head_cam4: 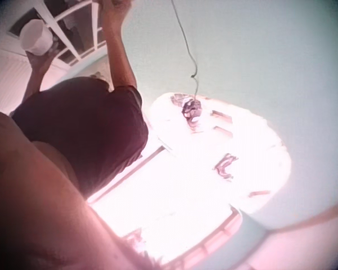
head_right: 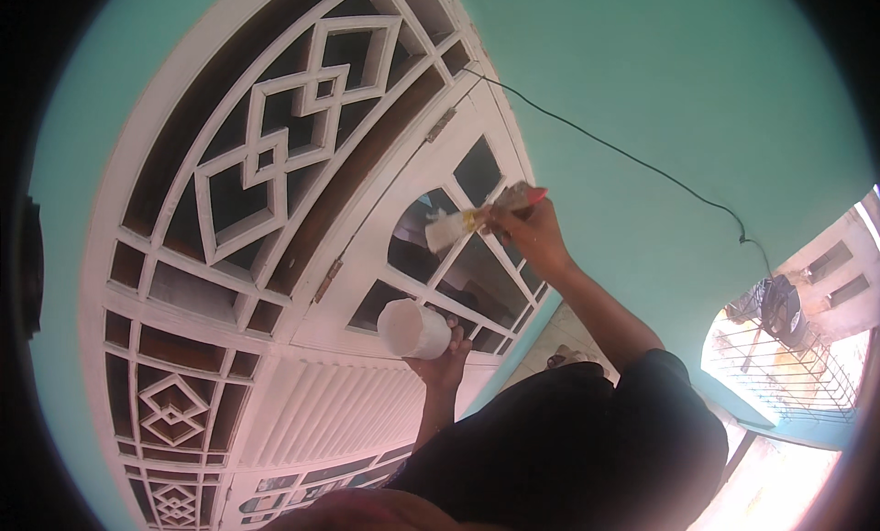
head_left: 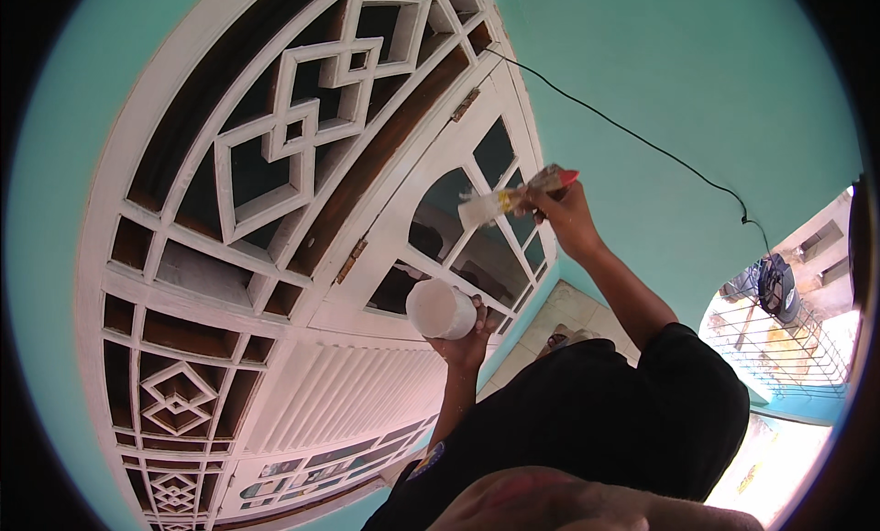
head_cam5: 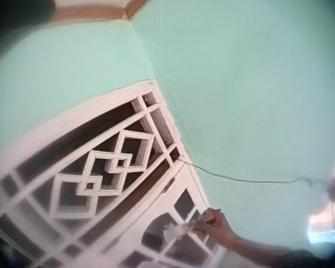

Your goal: The person paints a white decorative wooden lattice above a door using a small brush and a container of white paint. They repeatedly dip the brush into the container and apply paint to the intricate geometric patterns of the lattice.

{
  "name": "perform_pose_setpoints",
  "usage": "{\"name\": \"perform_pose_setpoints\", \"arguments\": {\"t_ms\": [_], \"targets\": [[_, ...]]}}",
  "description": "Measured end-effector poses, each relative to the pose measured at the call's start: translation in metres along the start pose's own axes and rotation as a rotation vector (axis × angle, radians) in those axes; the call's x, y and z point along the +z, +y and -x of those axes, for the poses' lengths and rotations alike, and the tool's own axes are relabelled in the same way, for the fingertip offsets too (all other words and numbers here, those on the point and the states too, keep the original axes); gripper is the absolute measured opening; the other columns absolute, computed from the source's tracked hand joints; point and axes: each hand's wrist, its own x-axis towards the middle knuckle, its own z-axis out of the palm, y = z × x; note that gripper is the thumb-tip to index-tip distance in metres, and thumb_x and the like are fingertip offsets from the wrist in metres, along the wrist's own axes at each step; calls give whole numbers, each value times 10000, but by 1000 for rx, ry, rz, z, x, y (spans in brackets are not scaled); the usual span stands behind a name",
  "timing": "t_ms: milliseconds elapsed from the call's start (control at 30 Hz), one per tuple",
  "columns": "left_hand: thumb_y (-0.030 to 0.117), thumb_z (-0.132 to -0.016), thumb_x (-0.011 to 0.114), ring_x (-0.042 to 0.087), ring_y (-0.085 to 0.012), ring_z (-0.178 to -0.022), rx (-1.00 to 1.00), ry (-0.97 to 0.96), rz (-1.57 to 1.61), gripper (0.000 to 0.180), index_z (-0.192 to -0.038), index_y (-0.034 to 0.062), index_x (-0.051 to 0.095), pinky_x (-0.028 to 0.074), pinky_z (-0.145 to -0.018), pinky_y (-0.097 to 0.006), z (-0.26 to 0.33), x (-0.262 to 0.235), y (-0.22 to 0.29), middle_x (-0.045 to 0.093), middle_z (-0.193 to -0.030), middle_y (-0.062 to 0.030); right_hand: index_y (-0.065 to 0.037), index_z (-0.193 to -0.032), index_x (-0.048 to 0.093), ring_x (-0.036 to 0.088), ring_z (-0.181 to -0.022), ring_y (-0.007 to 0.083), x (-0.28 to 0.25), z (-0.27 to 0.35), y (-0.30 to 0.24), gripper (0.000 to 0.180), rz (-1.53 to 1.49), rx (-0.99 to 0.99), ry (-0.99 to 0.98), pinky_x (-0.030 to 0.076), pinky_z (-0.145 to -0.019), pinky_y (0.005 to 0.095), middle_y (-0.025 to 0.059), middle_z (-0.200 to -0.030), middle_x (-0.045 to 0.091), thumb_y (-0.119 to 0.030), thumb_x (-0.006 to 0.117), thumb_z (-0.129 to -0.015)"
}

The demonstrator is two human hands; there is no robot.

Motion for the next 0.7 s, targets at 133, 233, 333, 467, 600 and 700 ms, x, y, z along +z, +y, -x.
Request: {"name": "perform_pose_setpoints", "arguments": {"t_ms": [133, 233, 333, 467, 600, 700], "targets": [[603, -842, 626, 503, -284, -849, -36, -4, 29, 775, -1389, 86, 440, 444, -759, -403, -7, 2, -4, 484, -1166, -217, 26, -950, 625, 719, -793, 147, -25, -110, -66, 138, 115, -524, 188, 513, -585, 242, 95, -939, 715, -92, 684, -909], [608, -837, 630, 505, -284, -849, -79, 37, 22, 783, -1402, 102, 436, 440, -763, -407, -14, 3, -4, 490, -1160, -213, -18, -1037, 667, 715, -804, 160, -47, -207, -116, 193, 596, -914, 156, 516, -616, 281, 76, -901, 726, -147, 722, -905], [625, -830, 629, 504, -283, -849, -49, 91, 2, 791, -1396, 106, 444, 435, -763, -409, -15, 0, -8, 501, -1145, -214, -123, -1014, 719, 693, -800, 246, -40, -258, -161, 196, 1003, -929, 41, 530, -714, 365, 64, -950, 733, -204, 744, -838], [677, -803, 620, 497, -279, -848, -57, 140, 9, 809, -1359, 109, 472, 430, -756, -397, -19, -4, -11, 506, -1146, -221, -142, -985, 711, 683, -772, 255, -19, -285, -189, 164, 1294, -1024, -142, 528, -765, 413, 65, -881, 730, -174, 756, -830], [716, -792, 595, 501, -274, -801, -17, 200, -45, 824, -1322, 92, 497, 435, -722, -391, -37, 0, -14, 523, -1129, -213, -134, -904, 727, 691, -813, 236, -23, -286, -206, 87, 1342, -783, -376, 526, -763, 421, 53, -809, 722, -114, 742, -821], [745, -781, 565, 516, -264, -781, 42, 273, -46, 830, -1289, 90, 521, 433, -691, -385, -33, 3, -22, 541, -1093, -200, -130, -915, 738, 689, -808, 235, -16, -277, -222, 112, 1160, -665, -404, 528, -762, 411, 38, -814, 725, -96, 747, -809]]}}
